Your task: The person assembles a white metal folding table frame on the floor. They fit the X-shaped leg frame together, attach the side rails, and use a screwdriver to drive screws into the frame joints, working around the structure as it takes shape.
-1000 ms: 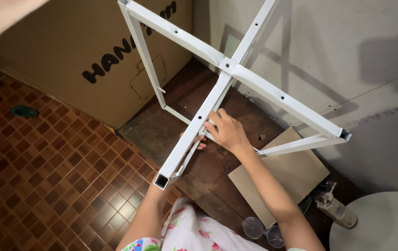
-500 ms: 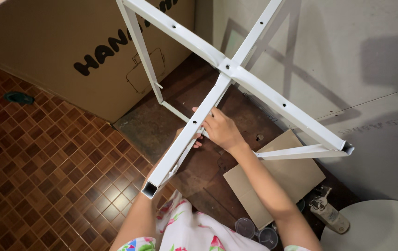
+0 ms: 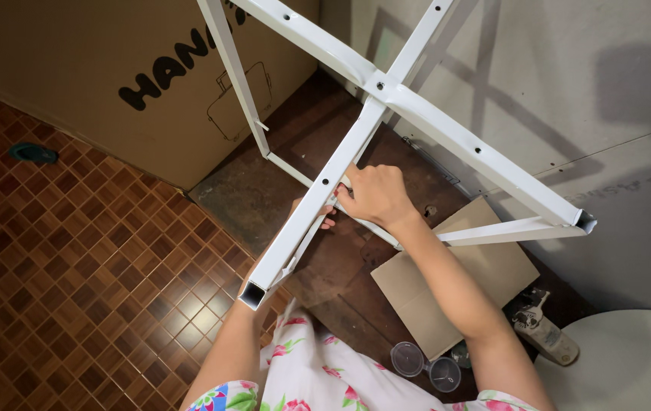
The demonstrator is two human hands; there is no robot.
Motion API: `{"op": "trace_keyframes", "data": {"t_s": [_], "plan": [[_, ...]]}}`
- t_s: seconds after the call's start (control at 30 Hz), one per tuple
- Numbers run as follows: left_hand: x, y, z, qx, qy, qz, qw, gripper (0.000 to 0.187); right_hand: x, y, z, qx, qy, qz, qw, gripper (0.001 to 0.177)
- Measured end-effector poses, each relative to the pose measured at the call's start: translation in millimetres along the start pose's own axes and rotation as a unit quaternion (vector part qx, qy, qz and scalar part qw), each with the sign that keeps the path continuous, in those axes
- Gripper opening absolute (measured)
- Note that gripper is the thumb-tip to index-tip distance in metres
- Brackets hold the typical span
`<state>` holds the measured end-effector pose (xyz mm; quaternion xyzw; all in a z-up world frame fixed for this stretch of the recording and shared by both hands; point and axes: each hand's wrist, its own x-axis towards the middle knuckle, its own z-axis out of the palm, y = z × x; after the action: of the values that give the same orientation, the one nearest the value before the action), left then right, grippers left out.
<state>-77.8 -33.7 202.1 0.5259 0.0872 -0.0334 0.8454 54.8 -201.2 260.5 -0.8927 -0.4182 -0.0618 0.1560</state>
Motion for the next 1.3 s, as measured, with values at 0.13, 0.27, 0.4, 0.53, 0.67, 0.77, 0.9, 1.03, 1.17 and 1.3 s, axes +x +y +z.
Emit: {"op": "trace_keyframes", "data": {"t_s": [0.13, 0.27, 0.4, 0.53, 0.67, 0.77, 0.9, 1.03, 1.17, 1.3], "plan": [[-2, 7, 8, -0.014, 0.002, 0.004, 1.000, 0.047, 5, -1, 5, -0.039, -0.015, 0.045, 0.998, 0.041], [-6, 12, 13, -0.028, 0.010, -0.002, 1.000, 0.046, 11, -3, 5, -0.078, 0.013, 0.057, 0.995, 0.039], [-6, -2, 7, -0.037, 0.032, -0.016, 0.999, 0.045, 10, -2, 2, 0.080, 0.169, -0.144, 0.972, 0.039], [32, -45, -17, 0.036, 0.065, -0.086, 0.993, 0.038, 8, -1, 10, 0.027, 0.035, -0.057, 0.997, 0.029], [80, -99, -50, 0.059, 0.014, -0.128, 0.990, 0.042, 5, -2, 20, -0.053, -0.059, 0.002, 0.997, 0.026], [95, -121, -66, 0.064, 0.006, -0.150, 0.987, 0.046, 6, -4, 17, -0.057, -0.069, 0.056, 0.994, 0.030], [96, -129, -72, 0.061, 0.008, -0.153, 0.986, 0.052, 1, -8, 8, -0.058, 0.017, 0.051, 0.997, 0.036], [95, -126, -72, 0.058, -0.004, -0.158, 0.986, 0.058, -1, -8, 4, -0.003, 0.137, -0.126, 0.983, 0.039], [94, -125, -70, 0.059, -0.005, -0.153, 0.986, 0.056, -1, -8, 10, -0.030, 0.050, -0.042, 0.997, 0.040], [92, -123, -70, 0.062, 0.020, -0.163, 0.984, 0.056, 0, -2, 9, -0.040, -0.007, 0.000, 0.999, 0.048]]}}
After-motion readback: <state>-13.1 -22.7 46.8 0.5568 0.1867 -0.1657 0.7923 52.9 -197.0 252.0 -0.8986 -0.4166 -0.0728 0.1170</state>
